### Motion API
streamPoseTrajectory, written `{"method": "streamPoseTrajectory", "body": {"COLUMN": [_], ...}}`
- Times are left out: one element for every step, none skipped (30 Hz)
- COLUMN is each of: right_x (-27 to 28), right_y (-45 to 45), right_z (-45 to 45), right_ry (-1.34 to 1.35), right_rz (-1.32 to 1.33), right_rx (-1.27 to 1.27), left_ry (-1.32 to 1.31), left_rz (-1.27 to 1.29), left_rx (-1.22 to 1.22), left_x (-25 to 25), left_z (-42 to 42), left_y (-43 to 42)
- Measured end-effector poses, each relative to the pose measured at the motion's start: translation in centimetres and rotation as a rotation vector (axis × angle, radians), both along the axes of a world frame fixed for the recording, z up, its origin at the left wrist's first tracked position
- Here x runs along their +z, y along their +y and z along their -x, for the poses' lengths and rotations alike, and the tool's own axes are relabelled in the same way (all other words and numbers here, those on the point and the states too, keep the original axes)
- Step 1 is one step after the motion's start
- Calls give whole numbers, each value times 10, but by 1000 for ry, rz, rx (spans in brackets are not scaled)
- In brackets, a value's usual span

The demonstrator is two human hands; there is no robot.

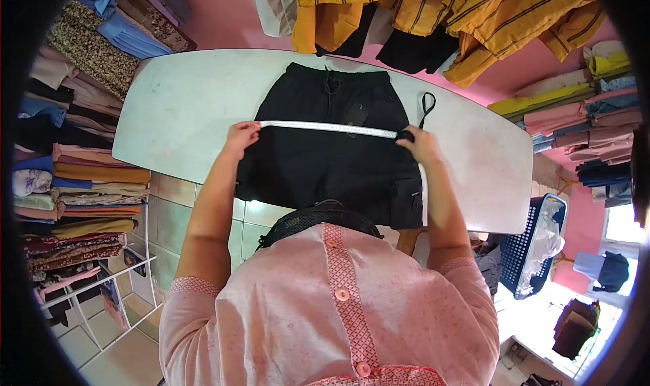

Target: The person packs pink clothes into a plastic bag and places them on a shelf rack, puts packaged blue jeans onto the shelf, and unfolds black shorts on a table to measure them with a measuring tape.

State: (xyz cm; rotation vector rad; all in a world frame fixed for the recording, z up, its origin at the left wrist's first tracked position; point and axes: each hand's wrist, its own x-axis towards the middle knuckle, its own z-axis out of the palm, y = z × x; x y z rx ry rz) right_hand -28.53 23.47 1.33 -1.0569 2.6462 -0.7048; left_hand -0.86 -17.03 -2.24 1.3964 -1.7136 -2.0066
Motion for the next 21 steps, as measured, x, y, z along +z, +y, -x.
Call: {"method": "streamPoseTrajectory", "body": {"right_x": [8,16,18,20,22,22,19,15,12,9,7,6,5,4,4,3,3,5,6,7,10], "right_y": [2,2,1,0,-1,-2,-3,-5,-6,-6,-5,-6,-6,-6,-6,-6,-5,-4,-3,-2,-2], "right_z": [8,15,20,24,27,29,32,35,36,37,38,39,40,40,42,44,46,49,50,52,53], "right_ry": [-8,-55,-81,-106,-131,-108,-90,-72,-55,-42,-40,-39,-39,-41,-43,-43,-46,-48,-51,-50,-49], "right_rz": [-4,-61,-49,-38,-26,-48,-58,-68,-78,-59,-77,-94,-111,-119,-127,-135,-147,-159,-171,-178,-185], "right_rx": [-19,-51,-50,-49,-47,-50,-53,-55,-57,-70,-72,-74,-75,-78,-80,-81,-67,-52,-37,-27,-16], "left_ry": [-13,-12,-9,-6,-26,-44,-61,-71,-81,-92,-94,-97,-101,-92,-82,-72,-61,-51,-41,-45,-50], "left_rz": [27,41,56,70,101,134,167,214,262,309,347,385,424,459,493,527,537,547,557,561,565], "left_rx": [41,40,39,39,44,50,56,53,49,45,34,24,14,13,14,16,13,12,10,7,5], "left_x": [-3,-6,-7,-9,-12,-13,-13,-14,-11,-9,-10,-13,-15,-18,-20,-23,-25,-27,-30,-33,-29], "left_z": [-2,-3,-2,1,4,6,9,11,12,13,15,16,16,16,17,17,18,18,18,18,18], "left_y": [-9,-15,-18,-19,-19,-17,-15,-13,-11,-8,-8,-10,-11,-11,-11,-11,-12,-14,-15,-16,-14]}}
